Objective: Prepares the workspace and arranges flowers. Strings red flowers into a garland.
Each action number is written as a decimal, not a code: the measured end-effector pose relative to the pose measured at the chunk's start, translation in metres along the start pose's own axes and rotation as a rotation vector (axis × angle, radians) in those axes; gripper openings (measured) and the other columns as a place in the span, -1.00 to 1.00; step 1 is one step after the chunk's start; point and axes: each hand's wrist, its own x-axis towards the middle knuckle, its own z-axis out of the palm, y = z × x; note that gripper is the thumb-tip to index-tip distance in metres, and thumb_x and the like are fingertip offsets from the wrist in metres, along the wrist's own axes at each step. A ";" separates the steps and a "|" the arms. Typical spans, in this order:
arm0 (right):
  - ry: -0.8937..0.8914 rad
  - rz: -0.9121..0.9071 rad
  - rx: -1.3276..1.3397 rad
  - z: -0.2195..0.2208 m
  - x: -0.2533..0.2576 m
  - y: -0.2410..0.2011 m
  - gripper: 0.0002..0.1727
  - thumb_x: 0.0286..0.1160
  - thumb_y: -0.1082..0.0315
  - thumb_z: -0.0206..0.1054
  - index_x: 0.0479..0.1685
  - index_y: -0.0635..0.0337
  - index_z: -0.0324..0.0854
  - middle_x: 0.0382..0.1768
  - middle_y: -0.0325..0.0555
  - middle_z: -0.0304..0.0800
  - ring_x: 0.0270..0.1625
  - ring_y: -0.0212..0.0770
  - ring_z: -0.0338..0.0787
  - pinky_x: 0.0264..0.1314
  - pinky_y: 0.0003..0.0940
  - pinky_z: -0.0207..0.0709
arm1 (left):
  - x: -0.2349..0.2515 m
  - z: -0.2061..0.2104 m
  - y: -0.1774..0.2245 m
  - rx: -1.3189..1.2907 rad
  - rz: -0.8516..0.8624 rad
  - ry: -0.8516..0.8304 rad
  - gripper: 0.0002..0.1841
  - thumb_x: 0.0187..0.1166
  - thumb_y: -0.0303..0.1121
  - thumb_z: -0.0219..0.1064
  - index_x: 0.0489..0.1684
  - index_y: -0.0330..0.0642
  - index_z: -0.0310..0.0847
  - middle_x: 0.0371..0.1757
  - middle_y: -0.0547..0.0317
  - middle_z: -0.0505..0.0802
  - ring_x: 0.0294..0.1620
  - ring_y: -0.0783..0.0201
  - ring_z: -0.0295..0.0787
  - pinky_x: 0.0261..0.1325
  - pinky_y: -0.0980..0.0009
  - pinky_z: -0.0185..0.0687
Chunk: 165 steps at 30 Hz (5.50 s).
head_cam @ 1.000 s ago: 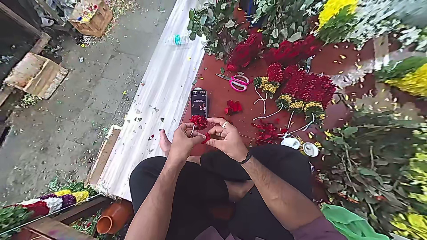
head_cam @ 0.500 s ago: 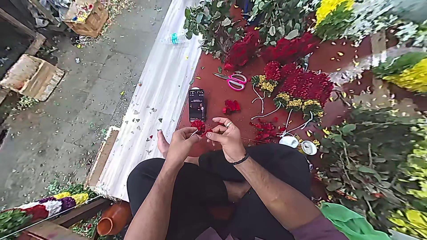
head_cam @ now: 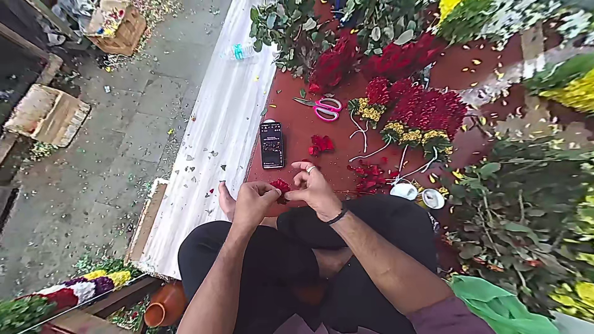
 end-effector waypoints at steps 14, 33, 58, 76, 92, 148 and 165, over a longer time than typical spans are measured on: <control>-0.339 -0.281 -0.367 -0.031 0.013 -0.008 -0.92 0.44 0.30 0.51 -0.34 0.07 0.86 -0.42 -0.30 0.83 -0.42 -0.41 0.73 -0.33 -0.39 0.66 | 0.006 -0.022 0.003 0.122 -0.179 0.158 -0.76 0.33 -0.26 0.60 -0.71 -0.07 0.75 -0.68 0.23 0.73 -0.60 0.31 0.59 -0.36 0.17 0.52; -0.654 -0.320 0.007 -0.025 0.005 -0.017 -0.87 0.49 0.44 0.44 -0.20 0.28 0.90 -0.28 -0.18 0.93 -0.31 -0.46 0.80 -0.23 -0.52 0.70 | 0.004 -0.014 0.003 0.132 0.019 0.103 -0.85 0.52 -0.24 0.52 -0.37 -0.09 0.84 -0.52 0.23 0.85 -0.54 0.32 0.76 -0.38 0.20 0.74; -0.010 -0.014 -1.067 -0.053 0.119 0.041 -0.59 0.23 0.43 0.41 0.11 -0.09 0.84 -0.05 -0.07 0.86 0.01 0.01 0.83 0.03 0.22 0.68 | 0.002 -0.018 0.005 0.395 -0.178 -0.186 -0.84 0.36 -0.13 0.53 -0.52 0.07 0.84 -0.50 0.36 0.85 -0.43 0.39 0.77 -0.23 0.14 0.69; -0.263 -0.117 -0.022 -0.014 0.005 -0.011 -0.82 0.28 0.56 0.55 -0.13 0.30 0.84 -0.34 0.00 0.88 -0.54 -0.26 0.70 -0.52 -0.39 0.61 | 0.004 -0.006 0.005 -0.245 -0.162 -0.042 -0.76 0.65 -0.31 0.41 0.10 -0.28 0.70 -0.37 0.17 0.85 -0.55 0.44 0.52 -0.41 0.49 0.43; -0.512 -0.189 -0.017 -0.018 0.011 -0.013 -0.17 0.03 0.66 0.54 0.52 0.10 0.47 -0.02 0.05 0.81 -0.13 -0.03 0.88 -0.08 -0.12 0.86 | 0.005 -0.005 0.005 -0.347 -0.155 -0.021 -0.58 0.31 -0.51 0.57 0.16 -0.34 0.67 -0.26 0.07 0.89 -0.39 0.33 0.71 -0.28 0.41 0.61; -0.254 -0.292 0.023 0.002 0.009 0.001 -0.64 0.24 0.49 0.65 0.07 0.25 0.78 -0.12 -0.04 0.89 -0.18 -0.15 0.89 -0.05 -0.20 0.86 | 0.006 -0.003 0.004 -0.257 -0.138 0.066 -0.37 0.11 -0.58 0.67 0.26 -0.37 0.53 -0.36 0.05 0.90 -0.36 0.28 0.84 -0.19 0.36 0.77; -0.234 -0.098 0.250 0.001 0.010 -0.001 -0.74 0.33 0.58 0.53 0.00 0.37 0.73 -0.37 0.03 0.78 -0.41 -0.20 0.77 -0.28 -0.31 0.77 | 0.007 -0.003 0.002 -0.301 -0.023 -0.110 -0.25 0.19 -0.55 0.69 0.44 -0.38 0.37 -0.16 -0.05 0.91 -0.29 0.18 0.84 -0.17 0.32 0.78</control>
